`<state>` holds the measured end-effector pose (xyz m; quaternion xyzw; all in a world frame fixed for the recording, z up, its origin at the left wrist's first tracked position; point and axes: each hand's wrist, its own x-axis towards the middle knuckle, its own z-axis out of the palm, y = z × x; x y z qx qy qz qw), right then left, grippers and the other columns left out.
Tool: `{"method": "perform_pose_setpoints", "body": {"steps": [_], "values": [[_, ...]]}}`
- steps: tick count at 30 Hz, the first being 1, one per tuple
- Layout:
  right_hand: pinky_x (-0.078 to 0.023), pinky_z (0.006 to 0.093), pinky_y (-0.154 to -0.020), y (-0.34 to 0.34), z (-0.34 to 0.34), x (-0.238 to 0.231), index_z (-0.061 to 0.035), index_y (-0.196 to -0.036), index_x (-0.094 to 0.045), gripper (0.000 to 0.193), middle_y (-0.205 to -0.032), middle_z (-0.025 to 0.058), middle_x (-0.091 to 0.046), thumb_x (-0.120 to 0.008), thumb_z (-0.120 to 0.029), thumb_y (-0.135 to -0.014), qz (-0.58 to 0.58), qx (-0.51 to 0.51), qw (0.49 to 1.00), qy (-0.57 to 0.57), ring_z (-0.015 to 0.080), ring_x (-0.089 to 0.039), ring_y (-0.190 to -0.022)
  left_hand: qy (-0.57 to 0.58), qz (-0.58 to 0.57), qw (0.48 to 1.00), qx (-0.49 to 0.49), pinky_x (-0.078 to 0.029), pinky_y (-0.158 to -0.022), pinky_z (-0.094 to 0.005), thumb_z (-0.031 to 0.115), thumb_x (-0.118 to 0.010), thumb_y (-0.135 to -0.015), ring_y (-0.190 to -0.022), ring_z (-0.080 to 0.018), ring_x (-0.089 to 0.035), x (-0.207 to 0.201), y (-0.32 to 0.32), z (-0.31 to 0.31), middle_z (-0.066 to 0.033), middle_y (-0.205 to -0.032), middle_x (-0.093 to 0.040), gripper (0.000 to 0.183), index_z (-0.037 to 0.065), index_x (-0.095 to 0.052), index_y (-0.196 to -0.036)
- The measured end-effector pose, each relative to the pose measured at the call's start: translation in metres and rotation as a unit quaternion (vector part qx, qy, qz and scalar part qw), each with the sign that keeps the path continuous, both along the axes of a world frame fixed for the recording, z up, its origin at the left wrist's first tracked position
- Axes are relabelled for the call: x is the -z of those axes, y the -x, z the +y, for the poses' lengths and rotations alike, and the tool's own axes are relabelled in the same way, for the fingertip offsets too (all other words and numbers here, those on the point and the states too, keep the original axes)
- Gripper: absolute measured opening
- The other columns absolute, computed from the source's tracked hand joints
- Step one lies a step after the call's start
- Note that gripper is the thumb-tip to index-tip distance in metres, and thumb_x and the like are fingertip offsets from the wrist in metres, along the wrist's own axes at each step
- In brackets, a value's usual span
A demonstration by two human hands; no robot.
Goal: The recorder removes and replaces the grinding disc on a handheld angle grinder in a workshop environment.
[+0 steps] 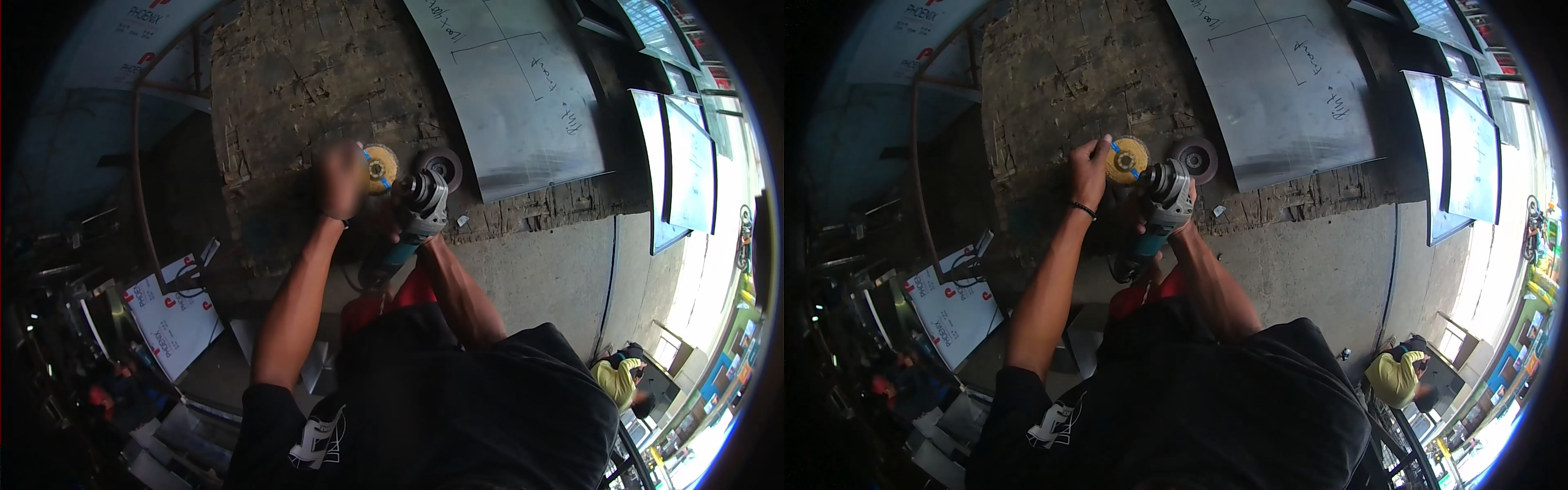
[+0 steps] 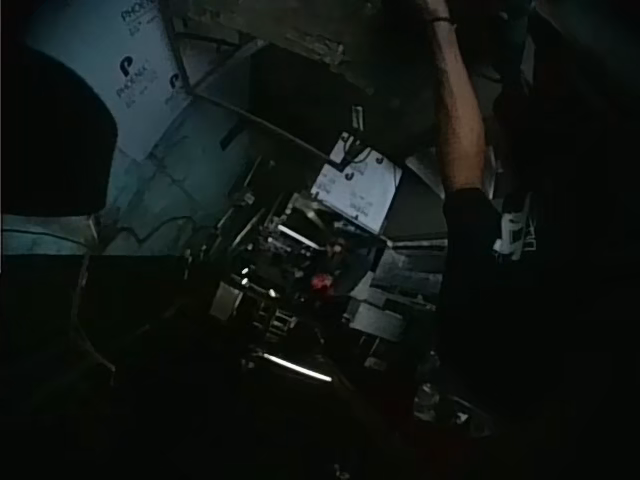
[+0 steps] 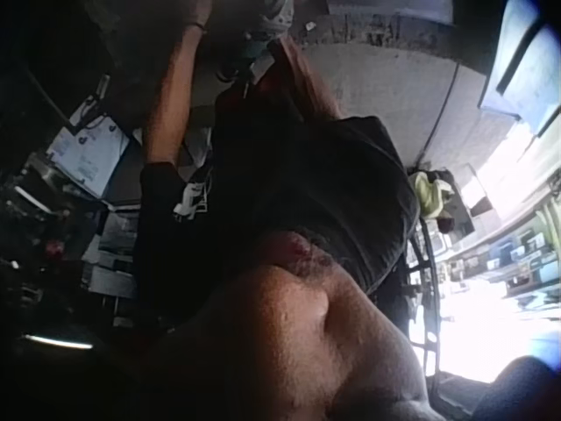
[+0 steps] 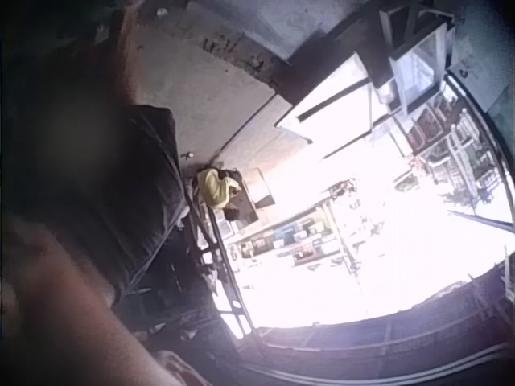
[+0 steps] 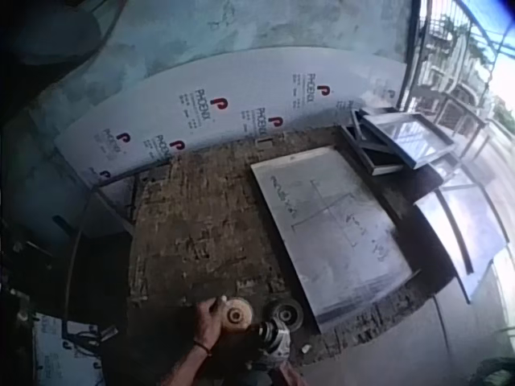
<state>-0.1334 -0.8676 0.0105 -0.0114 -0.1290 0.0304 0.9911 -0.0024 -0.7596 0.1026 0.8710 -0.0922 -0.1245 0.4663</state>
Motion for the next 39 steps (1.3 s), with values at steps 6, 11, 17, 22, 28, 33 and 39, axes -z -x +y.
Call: {"method": "perform_pose_setpoints", "body": {"steps": [6,11,17,22,28,33,39], "values": [[-0.051,0.0450,-0.065,0.009,-0.010,-0.028,-0.0096,-0.107,-0.054,0.045,-0.064,0.0099,-0.055,-0.048,-0.053,-0.095,-0.034,0.028,0.998,-0.033,0.0240,-0.057,-0.052,-0.040,-0.128,0.981,-0.137,-0.051,-0.070,-0.0404,0.046,-0.071,-0.089,-0.075,-0.0322,-0.067,-0.015,-0.031,0.025,-0.0190,-0.083,-0.068,0.048,0.002,-0.065,-0.108],[-0.051,0.0429,-0.075,0.015,-0.014,-0.035,-0.0116,-0.107,-0.051,0.034,-0.060,0.0070,-0.052,-0.050,-0.044,-0.098,-0.001,0.077,0.997,-0.017,0.0215,-0.058,-0.051,-0.288,-0.028,0.940,0.182,-0.052,-0.072,-0.0497,0.048,-0.078,-0.081,-0.092,-0.0431,-0.067,-0.006,0.020,0.046,-0.0231,-0.095,-0.070,0.058,0.010,-0.059,-0.120],[-0.047,0.0430,-0.098,0.001,-0.008,-0.027,-0.0119,-0.106,-0.051,0.027,-0.067,0.0064,-0.056,-0.053,-0.038,-0.098,-0.081,0.047,0.995,-0.027,0.0215,-0.059,-0.056,-0.360,-0.054,0.924,-0.118,-0.051,-0.066,-0.0494,0.041,-0.077,-0.084,-0.089,-0.0424,-0.068,-0.049,0.001,0.088,-0.0196,-0.090,-0.070,0.050,0.009,-0.058,-0.119],[-0.050,0.0421,-0.085,-0.021,0.019,-0.030,-0.0101,-0.107,-0.051,0.051,-0.067,0.0083,-0.056,-0.056,-0.058,-0.091,-0.065,0.014,0.998,-0.018,0.0222,-0.059,-0.057,-0.107,0.042,0.985,0.132,-0.051,-0.061,-0.0476,0.057,-0.080,-0.074,-0.074,-0.0425,-0.067,-0.050,0.063,0.106,-0.0208,-0.075,-0.067,0.059,0.004,-0.065,-0.094],[-0.050,0.0410,-0.055,-0.053,0.051,-0.036,-0.0001,-0.108,-0.059,0.106,-0.078,0.0210,-0.061,-0.026,-0.095,-0.075,-0.071,-0.091,0.992,-0.052,0.0350,-0.060,-0.059,-0.203,-0.037,0.964,0.166,-0.055,-0.066,-0.0453,0.068,-0.083,-0.058,-0.077,-0.0396,-0.070,-0.050,0.106,0.085,-0.0196,-0.078,-0.070,0.077,0.000,-0.070,-0.090],[-0.058,0.0429,-0.069,-0.063,0.057,-0.039,0.0006,-0.119,-0.061,0.099,-0.098,0.0189,-0.070,-0.023,-0.085,-0.087,0.146,-0.095,0.984,0.048,0.0353,-0.069,-0.078,-0.203,0.028,0.970,0.128,-0.055,-0.070,-0.0440,0.057,-0.088,-0.061,-0.079,-0.0383,-0.071,-0.045,0.101,0.096,-0.0212,-0.083,-0.071,0.070,-0.002,-0.070,-0.094],[-0.055,0.0358,-0.083,-0.057,0.057,-0.081,-0.0001,-0.118,-0.063,0.099,-0.105,0.0121,-0.071,-0.027,-0.086,-0.087,0.379,-0.016,0.906,0.190,0.0228,-0.068,-0.090,-0.102,0.028,0.993,0.055,-0.055,-0.070,-0.0424,0.041,-0.090,-0.063,-0.078,-0.0359,-0.072,-0.022,0.090,0.103,-0.0205,-0.083,-0.072,0.057,-0.004,-0.070,-0.091]]}}
